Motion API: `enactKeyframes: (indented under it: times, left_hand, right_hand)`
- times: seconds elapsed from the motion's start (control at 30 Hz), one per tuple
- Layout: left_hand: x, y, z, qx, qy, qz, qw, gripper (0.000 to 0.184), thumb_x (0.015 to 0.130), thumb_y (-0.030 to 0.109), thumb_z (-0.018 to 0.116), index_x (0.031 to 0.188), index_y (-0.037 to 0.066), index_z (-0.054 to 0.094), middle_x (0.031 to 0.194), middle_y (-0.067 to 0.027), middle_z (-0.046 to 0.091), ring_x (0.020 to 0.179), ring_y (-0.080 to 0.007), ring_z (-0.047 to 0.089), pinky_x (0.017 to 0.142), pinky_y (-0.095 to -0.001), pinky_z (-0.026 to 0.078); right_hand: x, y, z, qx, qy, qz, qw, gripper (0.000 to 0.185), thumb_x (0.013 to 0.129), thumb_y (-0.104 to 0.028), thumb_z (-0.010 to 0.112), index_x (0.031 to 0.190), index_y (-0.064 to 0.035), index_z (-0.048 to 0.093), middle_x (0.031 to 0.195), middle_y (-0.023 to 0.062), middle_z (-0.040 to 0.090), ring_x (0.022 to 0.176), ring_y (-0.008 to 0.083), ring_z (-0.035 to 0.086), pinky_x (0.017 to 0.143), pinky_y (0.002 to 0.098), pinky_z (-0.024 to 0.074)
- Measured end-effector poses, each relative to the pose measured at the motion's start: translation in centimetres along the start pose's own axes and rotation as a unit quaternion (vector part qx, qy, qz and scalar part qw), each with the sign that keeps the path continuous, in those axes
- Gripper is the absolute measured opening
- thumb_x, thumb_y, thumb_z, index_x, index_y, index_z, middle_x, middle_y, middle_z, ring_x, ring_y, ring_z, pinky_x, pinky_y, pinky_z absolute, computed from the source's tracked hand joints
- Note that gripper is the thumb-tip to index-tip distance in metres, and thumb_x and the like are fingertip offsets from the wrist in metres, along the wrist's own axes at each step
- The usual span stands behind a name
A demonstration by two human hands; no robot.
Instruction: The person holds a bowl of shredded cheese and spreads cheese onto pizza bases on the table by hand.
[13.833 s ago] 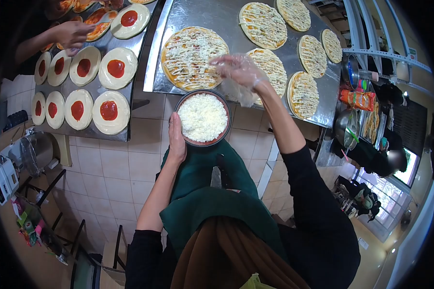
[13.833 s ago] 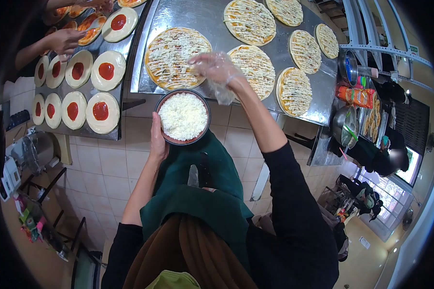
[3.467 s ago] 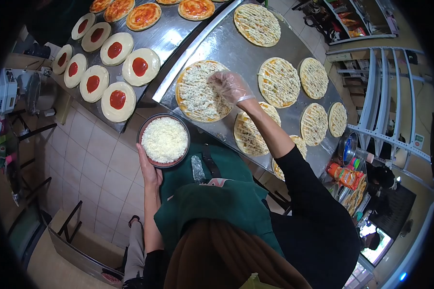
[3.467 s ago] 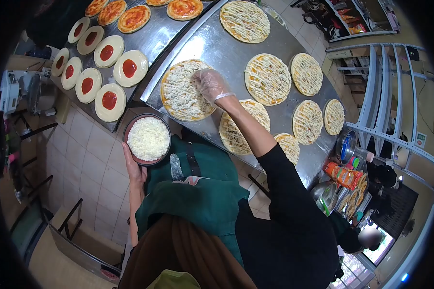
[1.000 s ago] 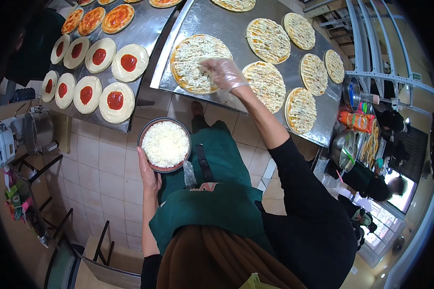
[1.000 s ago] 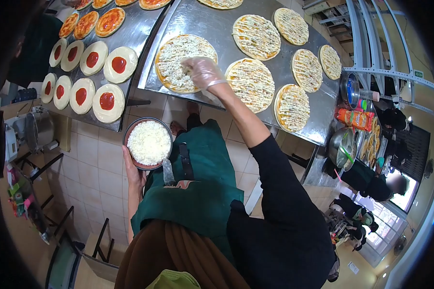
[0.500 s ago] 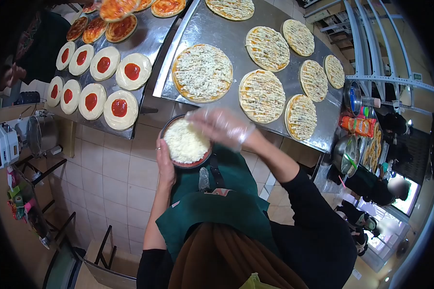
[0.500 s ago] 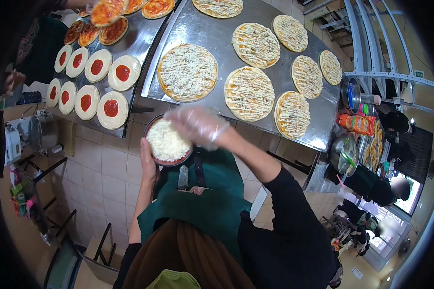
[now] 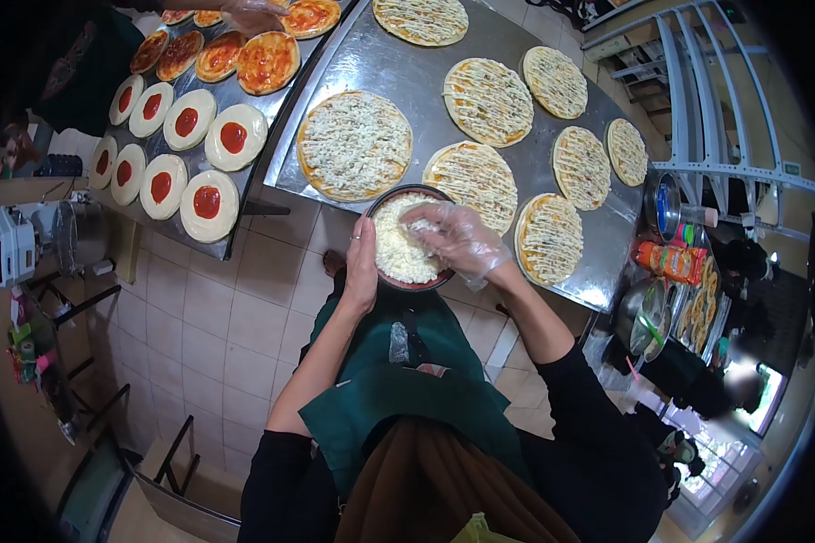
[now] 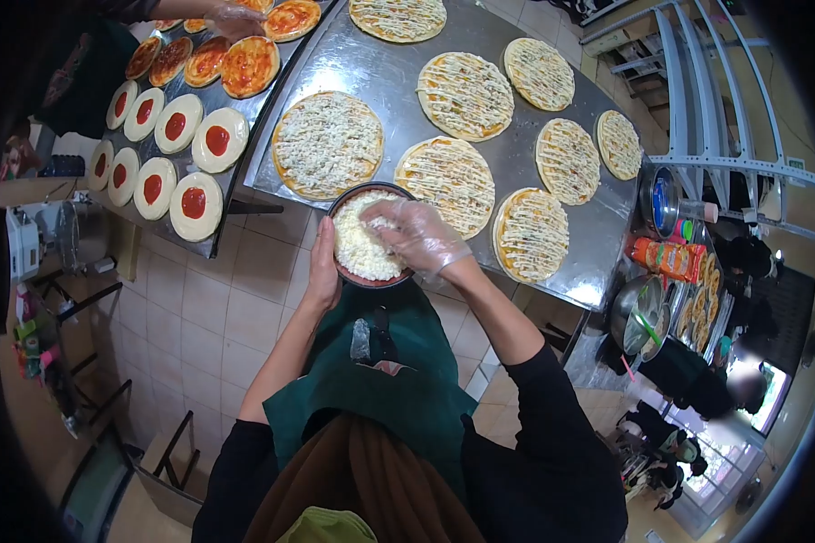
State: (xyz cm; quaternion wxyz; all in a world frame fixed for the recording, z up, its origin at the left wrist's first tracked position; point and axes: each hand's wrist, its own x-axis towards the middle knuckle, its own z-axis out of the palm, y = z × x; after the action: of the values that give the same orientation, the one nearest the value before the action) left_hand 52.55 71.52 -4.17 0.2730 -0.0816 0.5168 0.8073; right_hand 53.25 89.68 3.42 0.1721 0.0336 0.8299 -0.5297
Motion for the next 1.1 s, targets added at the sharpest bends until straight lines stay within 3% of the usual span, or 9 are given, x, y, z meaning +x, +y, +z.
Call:
enactKeyframes:
  times: [0.2, 0.53, 0.57, 0.7, 0.8, 0.83, 0.97, 1.07, 1.1]
  left_hand:
    - [0.6, -3.0, 3.4, -0.082, 0.005, -0.014, 0.996, 0.055, 0.106, 0.04, 0.033, 0.138, -0.003, 0.04, 0.134, -0.0119, 0.049, 0.123, -0.0152, 0.046, 0.107, -0.0293, 0.034]
    - [-1.2, -7.3, 4.0, -0.166, 0.08, -0.003, 0.983, 0.054, 0.105, 0.042, 0.038, 0.135, -0.003, 0.043, 0.132, -0.0106, 0.052, 0.121, -0.0152, 0.049, 0.105, -0.0299, 0.037]
    - [-1.4, -8.5, 3.0, -0.171, 0.091, 0.0, 0.981, 0.054, 0.105, 0.042, 0.038, 0.135, -0.003, 0.044, 0.131, -0.0106, 0.052, 0.121, -0.0153, 0.05, 0.105, -0.0301, 0.037]
    - [-4.0, -8.7, 1.4, -0.146, 0.136, -0.005, 0.98, 0.055, 0.105, 0.042, 0.036, 0.137, -0.003, 0.043, 0.135, -0.0115, 0.052, 0.122, -0.0178, 0.052, 0.106, -0.0315, 0.039]
    - [-6.3, -7.7, 1.3, -0.153, 0.149, -0.015, 0.977, 0.057, 0.105, 0.043, 0.033, 0.139, -0.002, 0.04, 0.138, -0.0134, 0.05, 0.124, -0.0206, 0.051, 0.107, -0.0334, 0.039]
    - [-7.0, -7.5, 1.3, -0.148, 0.162, -0.017, 0.976, 0.058, 0.105, 0.044, 0.033, 0.139, -0.002, 0.04, 0.138, -0.0136, 0.05, 0.124, -0.0207, 0.051, 0.107, -0.0335, 0.039]
    - [-8.9, -7.5, 1.1, -0.139, 0.179, -0.027, 0.974, 0.059, 0.105, 0.046, 0.034, 0.14, -0.002, 0.039, 0.138, -0.0145, 0.05, 0.125, -0.0211, 0.05, 0.107, -0.0348, 0.039]
    - [-9.6, -7.8, 1.1, -0.135, 0.186, -0.028, 0.973, 0.061, 0.104, 0.047, 0.034, 0.141, -0.002, 0.038, 0.138, -0.0149, 0.049, 0.126, -0.022, 0.05, 0.107, -0.0355, 0.04]
    - [-9.8, -7.5, 1.4, -0.135, 0.19, -0.031, 0.972, 0.061, 0.104, 0.047, 0.034, 0.141, -0.002, 0.038, 0.139, -0.0149, 0.049, 0.126, -0.0221, 0.05, 0.107, -0.0355, 0.04]
  right_hand:
    - [0.2, 1.3, -4.6, 0.24, -0.11, 0.146, 0.953, 0.021, 0.092, -0.017, 0.067, 0.11, -0.008, 0.069, 0.098, -0.0005, 0.066, 0.076, 0.0048, 0.059, 0.059, 0.0202, 0.0507]
    - [1.4, 2.6, -11.4, 0.152, -0.12, 0.135, 0.972, 0.026, 0.092, -0.023, 0.069, 0.11, -0.0046, 0.067, 0.088, -0.0013, 0.064, 0.073, 0.0037, 0.059, 0.058, 0.0175, 0.047]
    - [1.9, 4.5, -12.2, 0.159, -0.113, 0.133, 0.972, 0.026, 0.092, -0.024, 0.068, 0.108, -0.0036, 0.068, 0.088, 0.0004, 0.067, 0.074, 0.0048, 0.06, 0.062, 0.0201, 0.0497]
    - [2.4, 10.3, -14.0, -0.105, -0.078, -0.009, 0.991, 0.018, 0.089, -0.017, 0.064, 0.103, -0.008, 0.072, 0.095, 0.0087, 0.073, 0.082, 0.0171, 0.066, 0.076, 0.032, 0.0539]
    - [2.7, 10.8, -12.7, -0.201, -0.095, -0.028, 0.975, 0.021, 0.089, -0.012, 0.064, 0.108, -0.0057, 0.07, 0.094, 0.0084, 0.072, 0.084, 0.0166, 0.066, 0.076, 0.0315, 0.0535]
    - [2.5, 9.2, -11.8, -0.165, -0.064, 0.039, 0.984, 0.02, 0.088, -0.011, 0.063, 0.107, -0.0054, 0.069, 0.091, 0.0093, 0.072, 0.081, 0.0185, 0.066, 0.076, 0.0332, 0.0528]
    - [4.4, 10.4, -12.2, -0.254, 0.009, 0.01, 0.967, 0.018, 0.085, -0.012, 0.06, 0.099, -0.0055, 0.069, 0.087, 0.0181, 0.069, 0.077, 0.0325, 0.066, 0.071, 0.0395, 0.0514]
    - [4.3, 12.7, -13.9, -0.239, 0.038, -0.075, 0.967, 0.016, 0.084, -0.011, 0.06, 0.096, -0.0053, 0.07, 0.086, 0.0181, 0.069, 0.077, 0.0316, 0.067, 0.07, 0.0382, 0.0515]
    - [3.7, 12.0, -14.2, -0.248, 0.021, -0.021, 0.968, 0.016, 0.082, -0.008, 0.06, 0.095, -0.0058, 0.07, 0.085, 0.0179, 0.069, 0.077, 0.0311, 0.067, 0.07, 0.038, 0.0515]
